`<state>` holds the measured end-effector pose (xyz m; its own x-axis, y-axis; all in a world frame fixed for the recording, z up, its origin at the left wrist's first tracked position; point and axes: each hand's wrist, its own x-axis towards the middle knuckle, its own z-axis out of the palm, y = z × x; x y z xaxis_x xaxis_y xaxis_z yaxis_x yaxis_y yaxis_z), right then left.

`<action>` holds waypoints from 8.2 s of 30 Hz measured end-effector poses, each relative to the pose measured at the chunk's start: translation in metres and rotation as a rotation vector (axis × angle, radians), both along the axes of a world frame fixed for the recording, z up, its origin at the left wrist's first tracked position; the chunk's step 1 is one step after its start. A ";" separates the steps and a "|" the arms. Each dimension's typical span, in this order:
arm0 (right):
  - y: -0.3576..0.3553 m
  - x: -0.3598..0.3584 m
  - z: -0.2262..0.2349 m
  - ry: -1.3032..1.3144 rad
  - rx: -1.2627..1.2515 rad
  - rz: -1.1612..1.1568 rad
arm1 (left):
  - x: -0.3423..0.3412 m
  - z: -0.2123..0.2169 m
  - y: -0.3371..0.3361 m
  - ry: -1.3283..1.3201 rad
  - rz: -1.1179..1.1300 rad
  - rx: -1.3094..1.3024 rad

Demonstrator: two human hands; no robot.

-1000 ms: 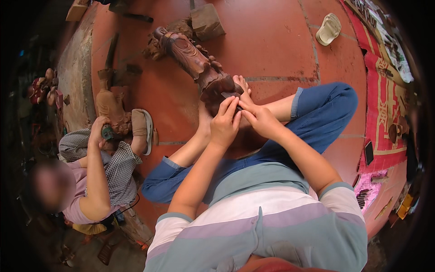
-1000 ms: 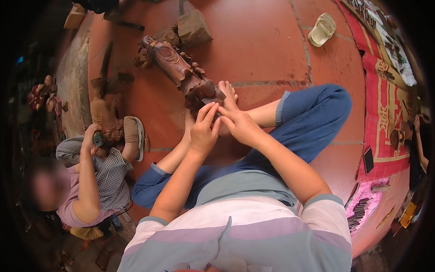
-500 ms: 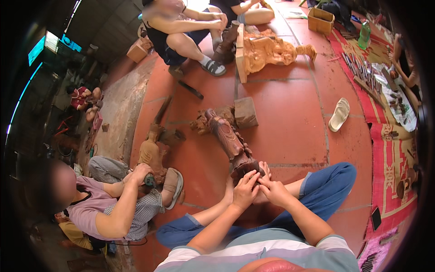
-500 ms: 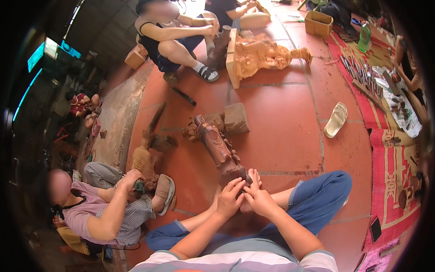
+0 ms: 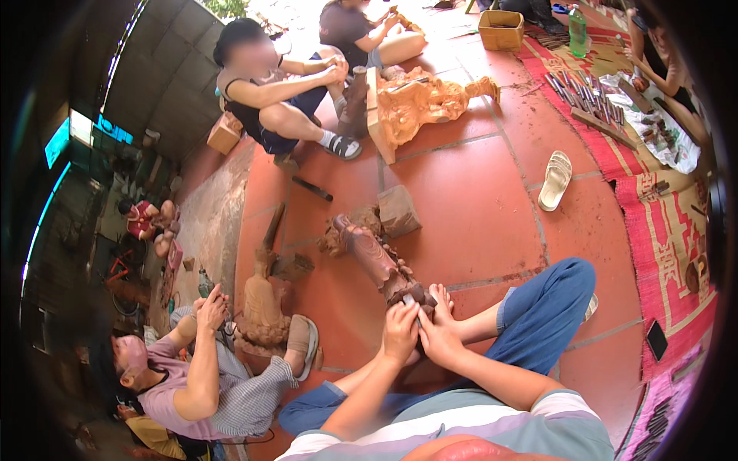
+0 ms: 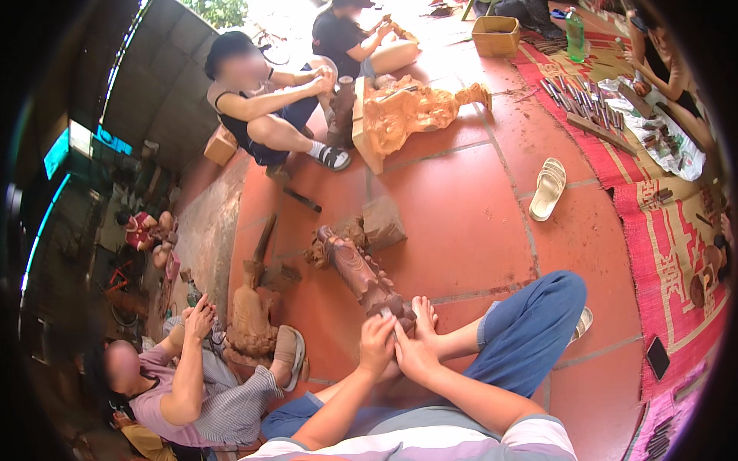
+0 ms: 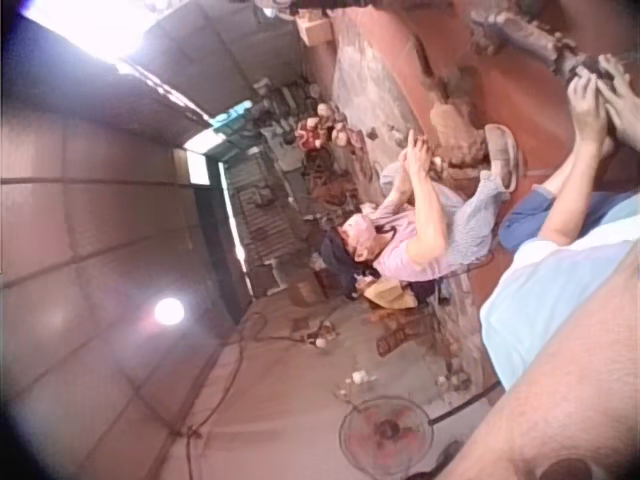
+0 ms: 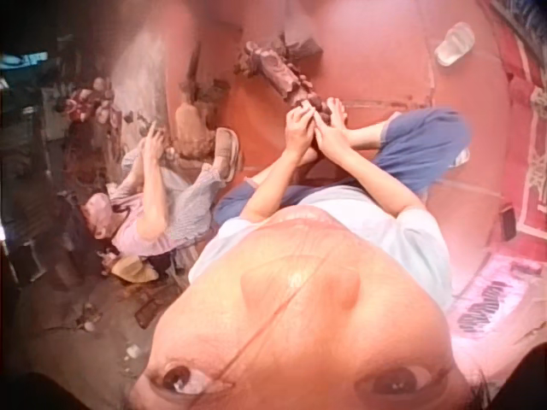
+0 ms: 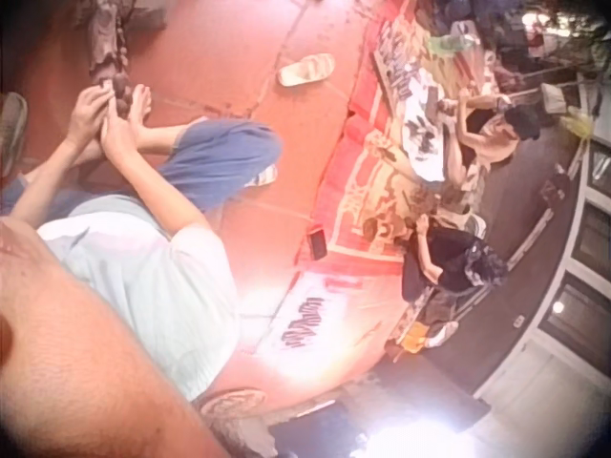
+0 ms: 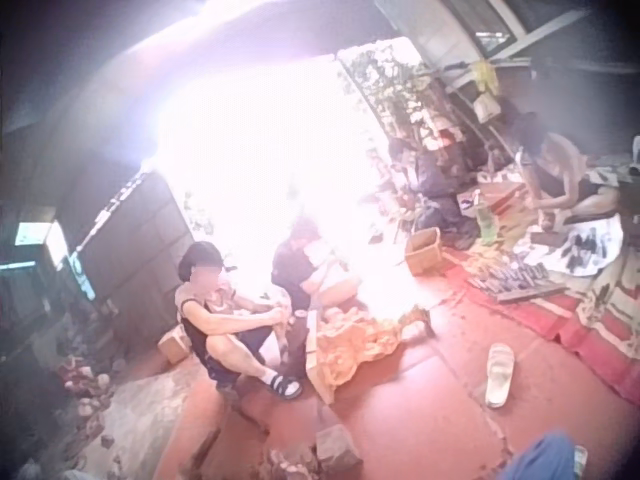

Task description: The person sits cross-legged on the floor and carves a wooden sculpture using a small knife. They hold the wood steady with one hand while carefully shaping it with the other, occasionally adjusting their grip.

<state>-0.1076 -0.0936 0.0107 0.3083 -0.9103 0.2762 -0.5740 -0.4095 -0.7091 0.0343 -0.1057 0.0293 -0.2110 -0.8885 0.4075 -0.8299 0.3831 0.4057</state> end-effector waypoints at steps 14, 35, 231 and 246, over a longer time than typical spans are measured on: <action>0.012 -0.010 -0.001 0.041 0.300 0.141 | 0.000 -0.011 0.021 -0.031 -0.018 0.125; -0.006 -0.020 -0.006 -0.134 0.102 0.128 | -0.010 -0.012 0.024 0.150 0.008 0.188; -0.046 -0.023 0.018 -0.330 0.770 0.331 | -0.022 0.019 0.017 0.169 0.115 0.225; -0.018 -0.016 -0.010 -0.540 1.096 0.317 | -0.024 0.015 0.039 0.261 0.118 0.415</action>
<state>-0.1236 -0.1120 0.0007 0.6380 -0.6478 -0.4163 -0.0901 0.4741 -0.8759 0.0104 -0.0671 0.0441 -0.0377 -0.9985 0.0408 -0.7085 0.0555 0.7036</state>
